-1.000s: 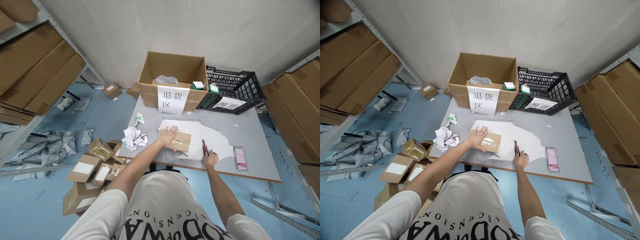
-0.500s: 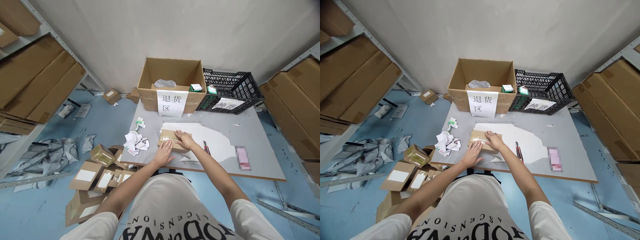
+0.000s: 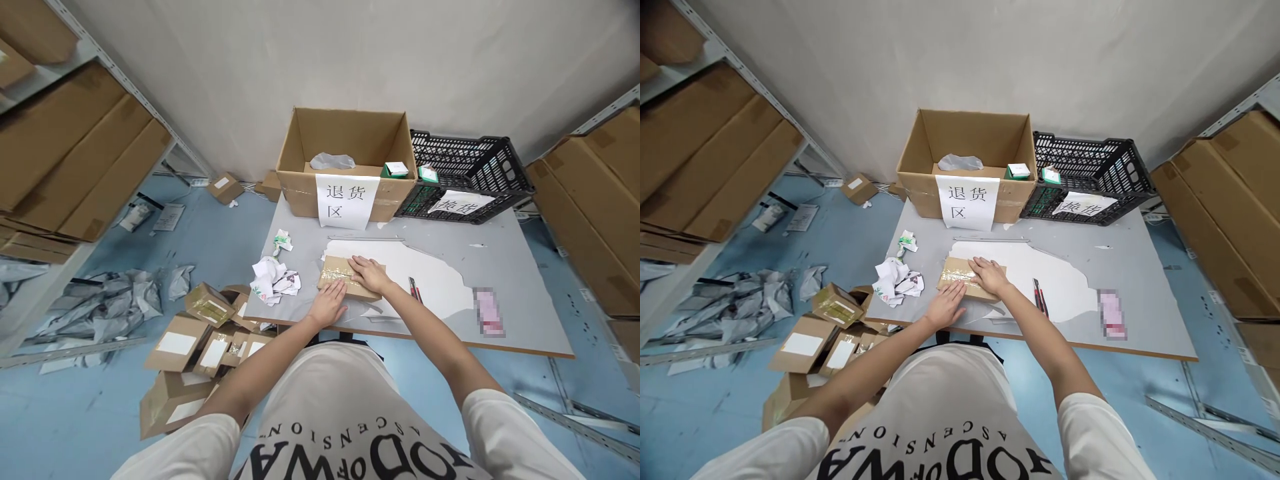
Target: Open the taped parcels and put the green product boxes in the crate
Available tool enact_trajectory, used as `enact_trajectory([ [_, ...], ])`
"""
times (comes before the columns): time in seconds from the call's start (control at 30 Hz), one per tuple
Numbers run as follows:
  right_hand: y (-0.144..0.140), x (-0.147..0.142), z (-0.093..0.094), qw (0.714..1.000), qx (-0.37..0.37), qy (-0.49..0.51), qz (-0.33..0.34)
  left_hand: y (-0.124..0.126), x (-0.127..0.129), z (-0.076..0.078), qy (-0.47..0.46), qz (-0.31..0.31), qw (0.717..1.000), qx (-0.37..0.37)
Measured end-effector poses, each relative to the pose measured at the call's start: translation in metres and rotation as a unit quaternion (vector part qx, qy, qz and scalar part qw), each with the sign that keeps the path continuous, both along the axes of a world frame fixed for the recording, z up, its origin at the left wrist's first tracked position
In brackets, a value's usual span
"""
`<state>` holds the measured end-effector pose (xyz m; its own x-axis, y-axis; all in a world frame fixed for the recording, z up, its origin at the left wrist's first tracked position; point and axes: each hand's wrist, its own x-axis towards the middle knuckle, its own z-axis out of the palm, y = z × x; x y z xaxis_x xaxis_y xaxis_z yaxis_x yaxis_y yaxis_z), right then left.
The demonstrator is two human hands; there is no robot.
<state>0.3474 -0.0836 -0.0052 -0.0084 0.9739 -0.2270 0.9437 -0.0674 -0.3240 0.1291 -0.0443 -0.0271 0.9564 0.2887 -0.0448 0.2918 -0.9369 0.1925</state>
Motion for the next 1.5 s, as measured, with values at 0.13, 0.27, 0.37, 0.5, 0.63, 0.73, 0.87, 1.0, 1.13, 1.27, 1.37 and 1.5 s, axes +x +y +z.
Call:
enact_trajectory([
  [0.13,0.000,-0.009,0.003,0.999,-0.016,-0.031,-0.012,0.002,0.004,0.005,0.001,0.004,1.000,-0.007],
  [0.27,0.006,-0.013,0.012,0.997,-0.030,-0.075,0.010,0.003,0.008,0.010,0.000,0.009,1.000,-0.006],
  [0.37,0.010,-0.013,0.015,0.993,-0.039,-0.103,0.037,0.002,0.009,0.010,-0.006,0.015,1.000,-0.003],
  [0.5,0.010,-0.017,0.010,0.987,-0.041,-0.143,0.063,-0.001,0.006,0.008,-0.006,0.019,1.000,-0.010],
  [0.63,0.010,-0.025,0.001,0.975,-0.013,-0.211,0.071,-0.002,0.007,0.005,-0.008,0.028,0.999,-0.032],
  [0.73,0.014,-0.027,-0.001,0.969,-0.012,-0.230,0.091,0.000,0.007,0.004,-0.014,0.026,0.999,-0.046],
  [0.87,0.019,-0.022,-0.002,0.966,-0.004,-0.237,0.107,0.001,0.005,0.001,-0.021,0.020,0.998,-0.062],
  [1.0,0.024,-0.020,-0.007,0.958,0.057,-0.221,0.172,0.003,0.005,-0.001,-0.025,0.018,0.996,-0.081],
  [1.13,0.037,-0.027,-0.008,0.942,0.083,-0.202,0.254,0.006,0.005,-0.003,-0.026,0.009,0.995,-0.094],
  [1.27,0.051,-0.037,-0.004,0.942,0.081,-0.195,0.262,0.009,0.006,-0.004,-0.027,0.007,0.994,-0.102],
  [1.37,0.056,-0.040,-0.003,0.946,0.071,-0.191,0.253,0.010,0.006,-0.004,-0.028,0.005,0.994,-0.108],
  [1.5,0.055,-0.041,-0.006,0.953,0.066,-0.191,0.226,0.009,0.006,-0.005,-0.029,0.007,0.993,-0.111],
])
